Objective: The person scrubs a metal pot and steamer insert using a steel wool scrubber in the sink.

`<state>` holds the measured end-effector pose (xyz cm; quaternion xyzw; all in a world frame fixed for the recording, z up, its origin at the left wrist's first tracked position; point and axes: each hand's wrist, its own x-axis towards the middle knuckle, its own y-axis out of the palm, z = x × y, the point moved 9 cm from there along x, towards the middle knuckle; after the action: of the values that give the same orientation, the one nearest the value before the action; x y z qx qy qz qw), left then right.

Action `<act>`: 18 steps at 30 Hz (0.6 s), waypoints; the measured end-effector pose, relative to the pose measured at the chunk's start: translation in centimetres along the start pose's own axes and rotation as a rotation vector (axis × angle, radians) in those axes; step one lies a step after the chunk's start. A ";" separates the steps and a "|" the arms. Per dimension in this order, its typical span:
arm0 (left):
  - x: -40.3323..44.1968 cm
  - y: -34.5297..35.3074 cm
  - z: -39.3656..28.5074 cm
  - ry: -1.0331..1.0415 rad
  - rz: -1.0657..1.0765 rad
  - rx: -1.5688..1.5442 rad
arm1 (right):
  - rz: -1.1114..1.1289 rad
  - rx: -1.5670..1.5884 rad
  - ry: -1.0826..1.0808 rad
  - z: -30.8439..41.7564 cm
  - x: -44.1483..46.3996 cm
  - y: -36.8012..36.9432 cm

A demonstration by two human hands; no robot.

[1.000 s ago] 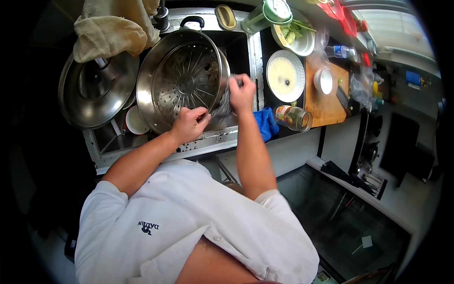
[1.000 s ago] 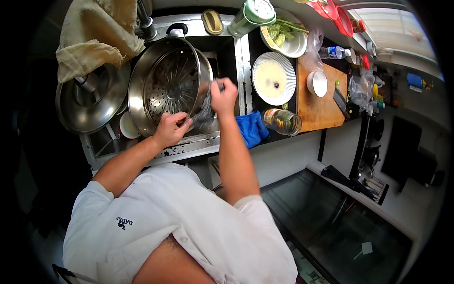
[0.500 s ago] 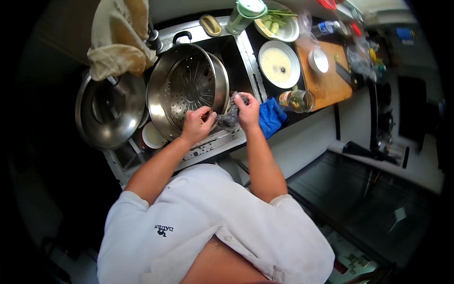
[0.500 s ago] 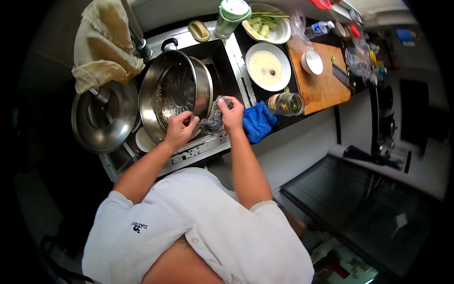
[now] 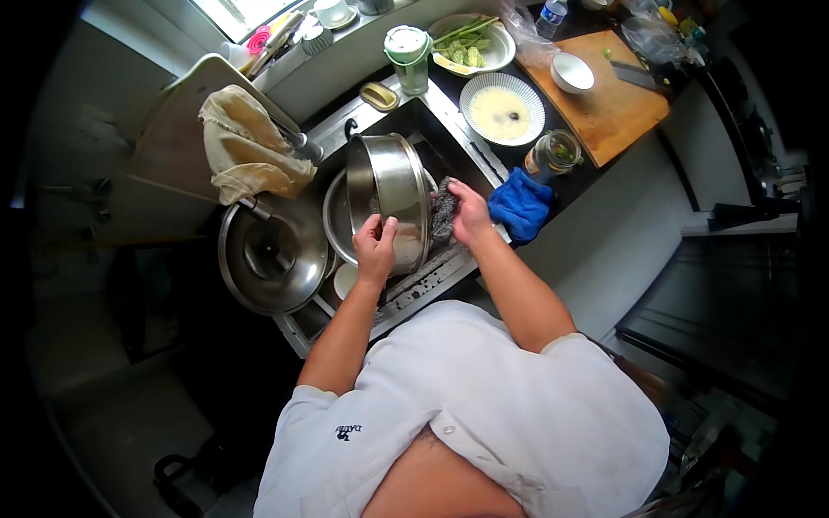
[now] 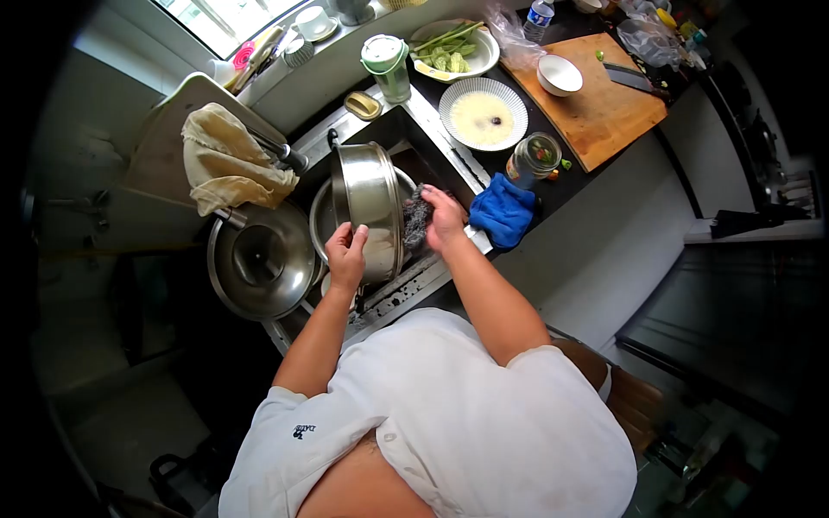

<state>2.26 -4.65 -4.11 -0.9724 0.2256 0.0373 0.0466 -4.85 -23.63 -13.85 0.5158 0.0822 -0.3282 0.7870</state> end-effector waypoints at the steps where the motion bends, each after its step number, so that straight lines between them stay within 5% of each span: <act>1: 0.1 -0.2 0.3 0.012 0.003 0.031 | 0.009 -0.070 -0.006 -0.7 0.0 0.9; 8: 2.6 0.4 -1.3 -0.247 0.216 -0.134 | 0.183 -0.352 0.010 -4.0 0.2 2.9; 10: 4.4 0.5 -0.3 -0.515 0.293 -0.246 | 0.126 -0.541 -0.075 -3.7 0.3 2.7; 14: 6.7 2.0 -2.8 -0.864 0.265 -0.236 | 0.059 -0.388 0.022 -2.6 -1.6 4.1; 18: 10.3 2.0 0.8 -0.626 0.246 -0.057 | -0.011 -0.575 -0.121 -1.0 -0.6 2.2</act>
<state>10.60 -10.84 -5.99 -0.8802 0.3149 0.3457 0.0813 -3.78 -22.01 -12.39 0.2509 0.1275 -0.3260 0.9025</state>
